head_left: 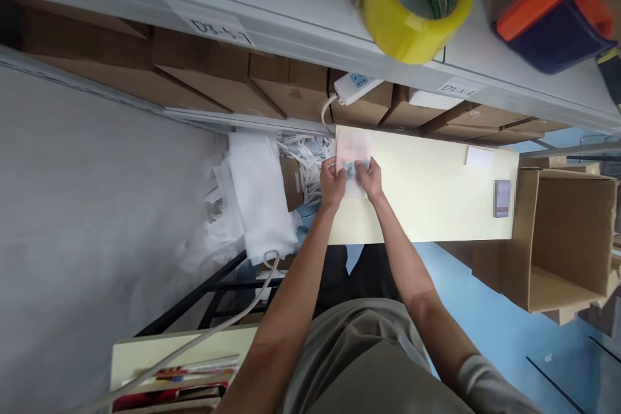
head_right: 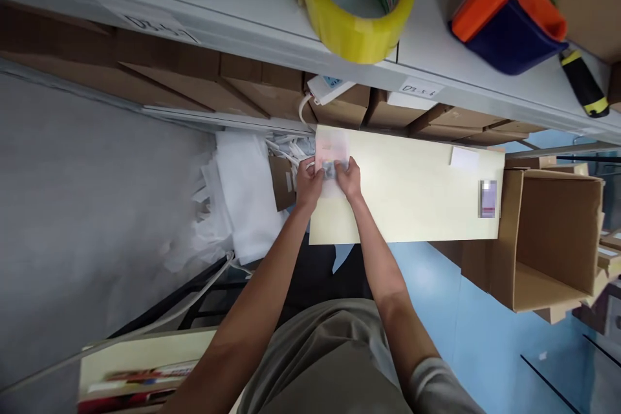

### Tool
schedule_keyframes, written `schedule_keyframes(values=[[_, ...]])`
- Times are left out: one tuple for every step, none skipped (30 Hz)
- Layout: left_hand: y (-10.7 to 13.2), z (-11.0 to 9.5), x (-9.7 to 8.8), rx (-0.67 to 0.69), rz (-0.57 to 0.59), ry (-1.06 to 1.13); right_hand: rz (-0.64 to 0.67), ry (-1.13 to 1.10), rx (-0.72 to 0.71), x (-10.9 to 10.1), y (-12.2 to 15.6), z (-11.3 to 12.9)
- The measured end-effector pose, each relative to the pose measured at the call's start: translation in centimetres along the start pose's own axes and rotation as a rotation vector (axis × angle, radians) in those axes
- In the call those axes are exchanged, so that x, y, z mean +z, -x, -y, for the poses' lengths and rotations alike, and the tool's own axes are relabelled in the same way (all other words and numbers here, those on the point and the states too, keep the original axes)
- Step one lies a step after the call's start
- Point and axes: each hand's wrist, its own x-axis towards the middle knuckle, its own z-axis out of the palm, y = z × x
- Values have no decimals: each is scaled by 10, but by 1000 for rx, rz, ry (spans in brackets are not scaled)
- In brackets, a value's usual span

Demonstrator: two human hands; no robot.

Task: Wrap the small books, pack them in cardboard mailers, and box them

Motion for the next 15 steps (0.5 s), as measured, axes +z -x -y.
schedule_keyframes(values=[[-8, -1, 4, 3, -26, -30, -33, 89, 15, 4, -7, 3], [-13, -2, 9, 5, -49, -68, -74, 191, 29, 8, -13, 5], [-17, -3, 13, 9, -68, -111, -119, 297, 39, 10, -16, 8], [-18, -5, 16, 16, -83, -163, -160, 398, 46, 12, -17, 11], [-19, -8, 18, 25, -93, -224, -192, 482, 50, 12, -17, 14], [-18, -13, 19, 32, -103, -292, -211, 543, 50, 11, -16, 17], [-16, -18, 19, 36, -115, -359, -217, 579, 50, 9, -14, 22], [-14, -24, 18, 36, -132, -417, -215, 592, 47, 5, -11, 26], [-11, -30, 16, 31, -154, -457, -211, 590, 40, 0, -7, 31], [-7, -38, 14, 24, -177, -474, -208, 578, 28, -6, -3, 37], [-3, -46, 10, 20, -199, -470, -207, 560, 7, -13, 2, 42], [3, -54, 6, 21, -220, -453, -206, 539, -18, -20, 8, 47], [11, -62, 2, 28, -242, -431, -203, 516, -47, -29, 14, 53], [20, -70, -2, 42, -268, -412, -197, 491, -76, -37, 22, 57], [31, -77, -7, 58, -298, -397, -188, 464, -102, -45, 30, 62]])
